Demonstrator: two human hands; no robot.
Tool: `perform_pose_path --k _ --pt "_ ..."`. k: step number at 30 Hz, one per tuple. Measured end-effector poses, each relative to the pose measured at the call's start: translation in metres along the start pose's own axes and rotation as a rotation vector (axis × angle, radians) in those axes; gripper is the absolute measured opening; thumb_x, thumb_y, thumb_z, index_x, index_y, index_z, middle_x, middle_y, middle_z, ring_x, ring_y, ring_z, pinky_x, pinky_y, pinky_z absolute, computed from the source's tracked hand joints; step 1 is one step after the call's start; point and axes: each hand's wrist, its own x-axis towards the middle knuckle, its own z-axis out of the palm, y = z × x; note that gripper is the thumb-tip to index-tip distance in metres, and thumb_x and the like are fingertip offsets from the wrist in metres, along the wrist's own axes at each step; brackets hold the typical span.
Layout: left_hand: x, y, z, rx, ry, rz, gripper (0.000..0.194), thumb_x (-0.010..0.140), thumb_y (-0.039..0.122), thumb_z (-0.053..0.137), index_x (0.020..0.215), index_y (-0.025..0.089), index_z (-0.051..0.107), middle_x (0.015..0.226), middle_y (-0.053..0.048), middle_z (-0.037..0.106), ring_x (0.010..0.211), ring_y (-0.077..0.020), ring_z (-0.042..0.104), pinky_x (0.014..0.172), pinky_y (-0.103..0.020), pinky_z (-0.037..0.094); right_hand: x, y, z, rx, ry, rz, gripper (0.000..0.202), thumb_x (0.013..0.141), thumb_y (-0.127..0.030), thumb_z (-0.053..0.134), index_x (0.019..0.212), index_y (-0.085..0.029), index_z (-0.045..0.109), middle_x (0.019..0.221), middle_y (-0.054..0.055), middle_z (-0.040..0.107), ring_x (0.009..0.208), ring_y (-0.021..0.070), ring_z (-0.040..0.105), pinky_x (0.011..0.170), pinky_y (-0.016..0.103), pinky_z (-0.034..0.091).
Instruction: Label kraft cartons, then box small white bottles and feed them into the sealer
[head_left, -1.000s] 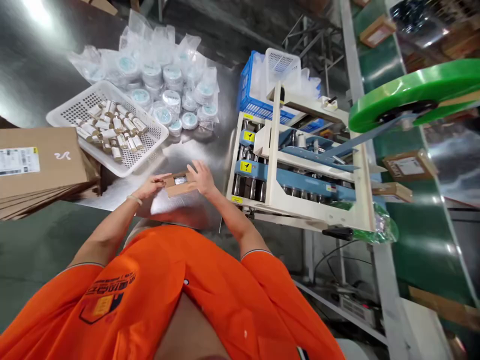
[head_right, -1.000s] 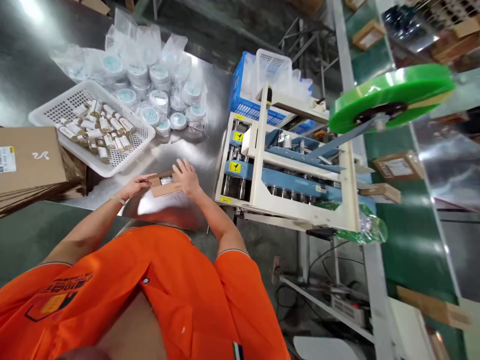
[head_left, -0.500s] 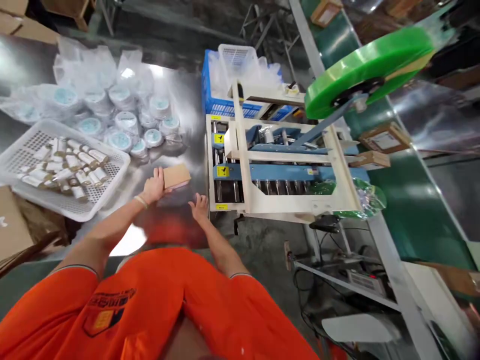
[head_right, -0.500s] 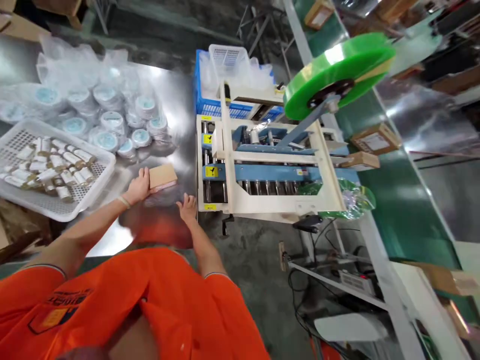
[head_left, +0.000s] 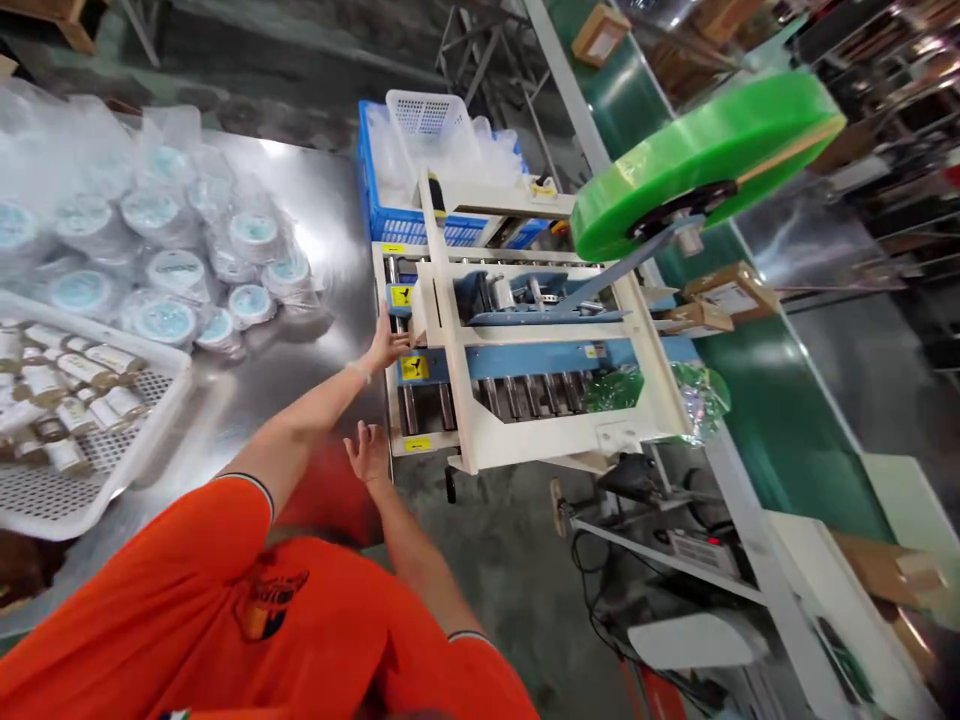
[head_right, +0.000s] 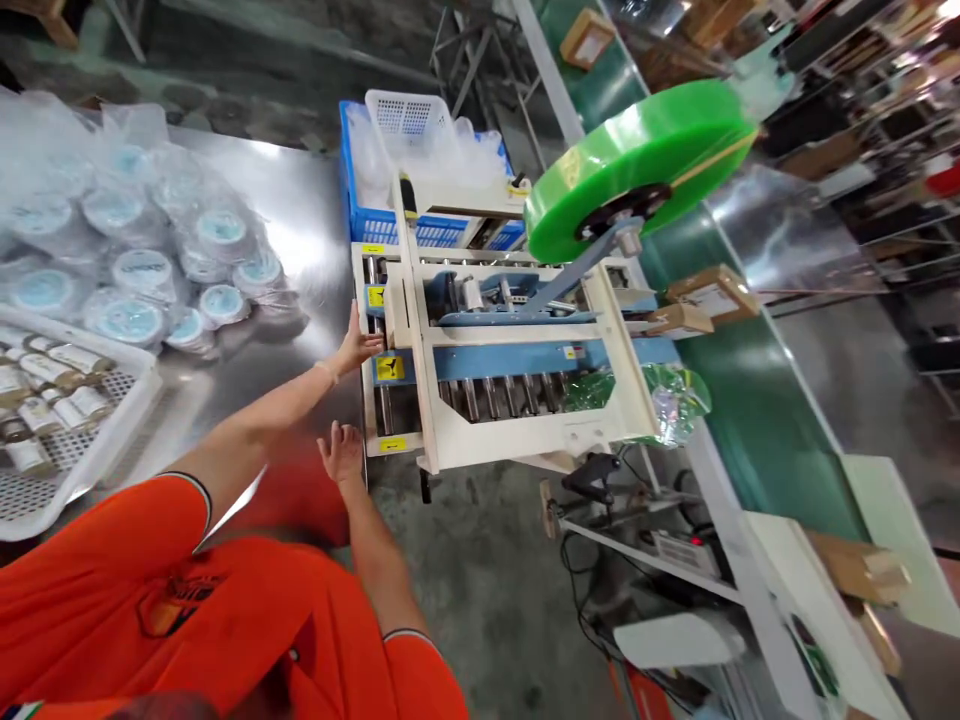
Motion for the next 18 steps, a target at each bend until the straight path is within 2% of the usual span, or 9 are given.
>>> perform_pose_path --k 2,4,6,8,11,13,15,16,18 --pt "-0.056 -0.008 -0.017 -0.079 0.091 -0.076 0.124 0.111 0.037 0.066 0.193 0.019 -0.026 0.186 -0.035 0.042 0.139 -0.0352 0.079 0.119 -0.057 0.066 0.002 -0.002 -0.010 0.032 -0.017 0.029 0.040 0.112 -0.039 0.074 0.146 -0.018 0.079 0.124 0.016 0.077 0.121 0.0344 0.071 0.112 0.052 0.060" --pt "-0.129 -0.013 -0.048 -0.117 0.190 -0.119 0.113 0.108 0.033 0.064 0.196 0.016 -0.004 0.180 -0.032 0.051 0.131 -0.0337 0.081 0.119 -0.057 0.066 0.001 -0.004 -0.021 0.049 -0.034 0.032 0.039 0.111 -0.037 0.072 0.144 -0.016 0.078 0.125 0.019 0.076 0.123 0.0366 0.071 0.115 0.056 0.059" --pt "-0.213 -0.013 -0.089 -0.042 0.294 -0.125 0.096 0.105 0.029 0.062 0.192 0.015 0.024 0.169 -0.026 0.063 0.139 -0.0355 0.076 0.128 -0.060 0.060 -0.002 -0.004 -0.030 0.080 -0.009 0.018 0.037 0.109 -0.034 0.072 0.138 -0.014 0.079 0.123 0.021 0.076 0.122 0.0389 0.071 0.115 0.059 0.059" --pt "-0.301 -0.006 -0.136 0.152 0.459 -0.189 0.077 0.107 0.026 0.059 0.182 0.013 0.044 0.164 -0.023 0.067 0.154 -0.0371 0.065 0.140 -0.061 0.048 0.001 -0.006 -0.038 0.153 0.047 0.036 0.030 0.106 -0.032 0.070 0.129 -0.014 0.080 0.117 0.022 0.075 0.119 0.0399 0.071 0.113 0.061 0.059" --pt "-0.438 0.011 -0.201 0.461 0.840 -0.494 0.062 0.112 0.024 0.054 0.171 0.005 0.053 0.172 -0.027 0.057 0.168 -0.0394 0.048 0.148 -0.063 0.034 0.018 -0.036 -0.051 0.298 0.071 0.057 0.023 0.105 -0.029 0.063 0.116 -0.016 0.079 0.105 0.019 0.075 0.111 0.0391 0.072 0.107 0.059 0.061" --pt "-0.524 0.024 -0.233 0.596 1.134 -0.806 0.067 0.110 0.022 0.059 0.172 0.000 0.048 0.177 -0.030 0.049 0.170 -0.0444 0.039 0.146 -0.073 0.026 0.030 -0.087 -0.059 0.398 -0.011 -0.049 0.023 0.104 -0.024 0.060 0.113 -0.017 0.079 0.101 0.016 0.076 0.107 0.0355 0.073 0.108 0.054 0.062" --pt "-0.596 0.033 -0.253 0.653 1.369 -1.113 0.074 0.107 0.021 0.063 0.173 -0.005 0.042 0.180 -0.035 0.040 0.169 -0.0482 0.034 0.142 -0.079 0.026 0.033 -0.164 -0.064 0.503 -0.161 -0.276 0.023 0.103 -0.019 0.062 0.115 -0.017 0.081 0.104 0.013 0.079 0.106 0.0308 0.074 0.111 0.048 0.062" --pt "-0.623 0.037 -0.259 0.639 1.436 -1.249 0.073 0.106 0.021 0.064 0.170 -0.009 0.043 0.180 -0.037 0.038 0.169 -0.0496 0.032 0.141 -0.079 0.027 0.031 -0.209 -0.066 0.553 -0.255 -0.400 0.022 0.102 -0.018 0.064 0.114 -0.017 0.082 0.106 0.012 0.081 0.105 0.0285 0.075 0.111 0.044 0.062" --pt "-0.659 0.040 -0.266 0.553 1.453 -1.423 0.065 0.109 0.023 0.062 0.161 -0.014 0.050 0.179 -0.039 0.038 0.169 -0.0505 0.030 0.140 -0.077 0.029 0.020 -0.304 -0.066 0.641 -0.432 -0.597 0.020 0.102 -0.016 0.069 0.116 -0.016 0.083 0.103 0.008 0.082 0.102 0.0248 0.075 0.106 0.038 0.064"
